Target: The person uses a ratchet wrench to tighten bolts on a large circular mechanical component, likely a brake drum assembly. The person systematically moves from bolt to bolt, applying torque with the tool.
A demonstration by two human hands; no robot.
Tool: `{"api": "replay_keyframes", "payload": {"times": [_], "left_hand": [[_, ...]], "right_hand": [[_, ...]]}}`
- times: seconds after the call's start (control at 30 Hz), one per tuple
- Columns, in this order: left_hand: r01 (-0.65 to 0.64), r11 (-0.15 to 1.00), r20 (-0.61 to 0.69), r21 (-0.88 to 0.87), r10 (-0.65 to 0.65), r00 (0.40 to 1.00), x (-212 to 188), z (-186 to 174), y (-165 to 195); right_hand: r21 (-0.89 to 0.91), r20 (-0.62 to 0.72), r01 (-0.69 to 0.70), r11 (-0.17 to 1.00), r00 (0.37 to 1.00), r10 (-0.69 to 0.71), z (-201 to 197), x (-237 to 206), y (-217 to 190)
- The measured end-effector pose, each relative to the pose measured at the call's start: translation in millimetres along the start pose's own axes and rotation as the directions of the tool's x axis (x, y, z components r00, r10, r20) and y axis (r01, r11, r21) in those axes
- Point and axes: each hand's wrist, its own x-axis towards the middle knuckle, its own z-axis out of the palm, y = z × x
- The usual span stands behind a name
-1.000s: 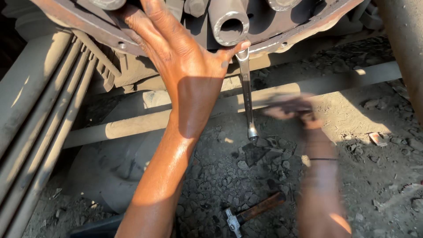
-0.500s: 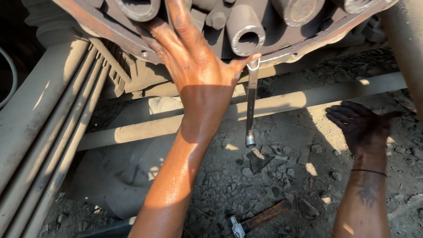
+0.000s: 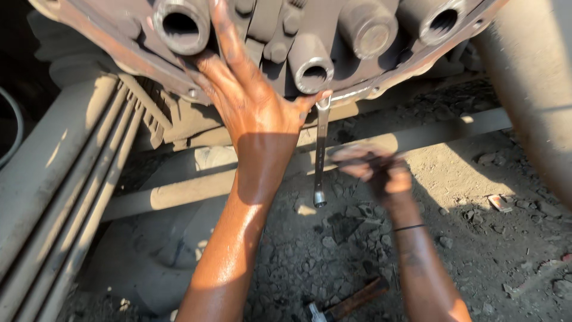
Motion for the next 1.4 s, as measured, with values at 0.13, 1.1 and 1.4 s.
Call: {"api": "replay_keyframes", "payload": {"times": [0.13,1.1,1.4], "left_hand": [[-0.187,0.976,-0.159,0.111,0.203,0.966,-4,13,-9],[-0.040,0.998,0.024,0.057,0.038,0.999,12,-5,-5],[0.047,0.997,0.088,0.058,-0.052,0.995,5,-2,-9]], "right_hand": [[-0.183,-0.065,0.214,0.959,0.971,-0.229,12,-4,-70],[-0.869,-0.218,-0.180,0.462,0.975,-0.030,-26,8,-27],[-0.988,-0.143,-0.119,0.101,0.952,-0.271,-59,-9,-26]]}}
